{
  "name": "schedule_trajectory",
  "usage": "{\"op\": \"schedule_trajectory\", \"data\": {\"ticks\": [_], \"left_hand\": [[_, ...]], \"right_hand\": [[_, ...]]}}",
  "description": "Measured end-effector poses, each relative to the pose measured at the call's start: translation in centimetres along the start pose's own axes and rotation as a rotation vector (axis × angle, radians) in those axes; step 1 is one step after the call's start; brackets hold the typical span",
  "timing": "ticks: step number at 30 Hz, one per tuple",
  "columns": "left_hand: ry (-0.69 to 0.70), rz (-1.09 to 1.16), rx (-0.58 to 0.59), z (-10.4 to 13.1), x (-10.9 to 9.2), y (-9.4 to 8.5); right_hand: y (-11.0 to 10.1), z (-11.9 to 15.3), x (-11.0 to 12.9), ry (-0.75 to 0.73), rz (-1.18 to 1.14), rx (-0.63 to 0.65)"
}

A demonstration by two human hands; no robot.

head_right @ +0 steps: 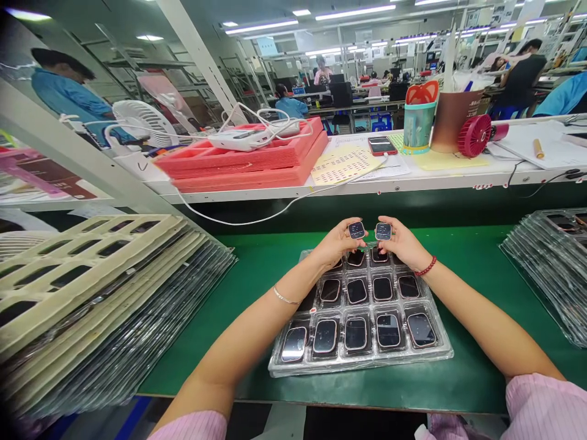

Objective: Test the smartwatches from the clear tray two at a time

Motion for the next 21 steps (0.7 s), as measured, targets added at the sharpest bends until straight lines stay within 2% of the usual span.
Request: {"op": "schedule_trajectory", "data": {"ticks": [3,7,10,14,19,21], "left_hand": [[-0.132,0.214,0.033,0.1,-0.5,-0.1],[-0.289,0.418,0.062,-0.1,-1.1,-0.4],[-0.334,0.489,0.075,-0.2,-1.4,-0.5],[-0.257,0.397,0.069,-0.2,-1.0,-0.5],[-0.018,-0.033,-0.006,-0.2,0.3,-0.1],[0.048,-0.133,0.011,-0.2,0.6,0.2]], "right_hand": [[-0.4,-0.2,0.2,0.123,-0.165,-0.028],[-0.8,-0.4,0.7,0.255,-0.359,0.028],[-1.2,-0.4,0.9,0.34,-0.487,0.037],[-1.2,-0.3,1.0,0.325,-0.47,0.022],[0.1,0.1,0.9,0.133,-0.185,0.004],[0.6,0.3,0.8,0.081,-0.07,0.001]]}}
Point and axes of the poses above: each hand's wrist, its own z-axis away from the middle knuckle, its own y-axis out of the palm, x = y × z, the point moved 2 cm from there along -z, towards the middle knuckle
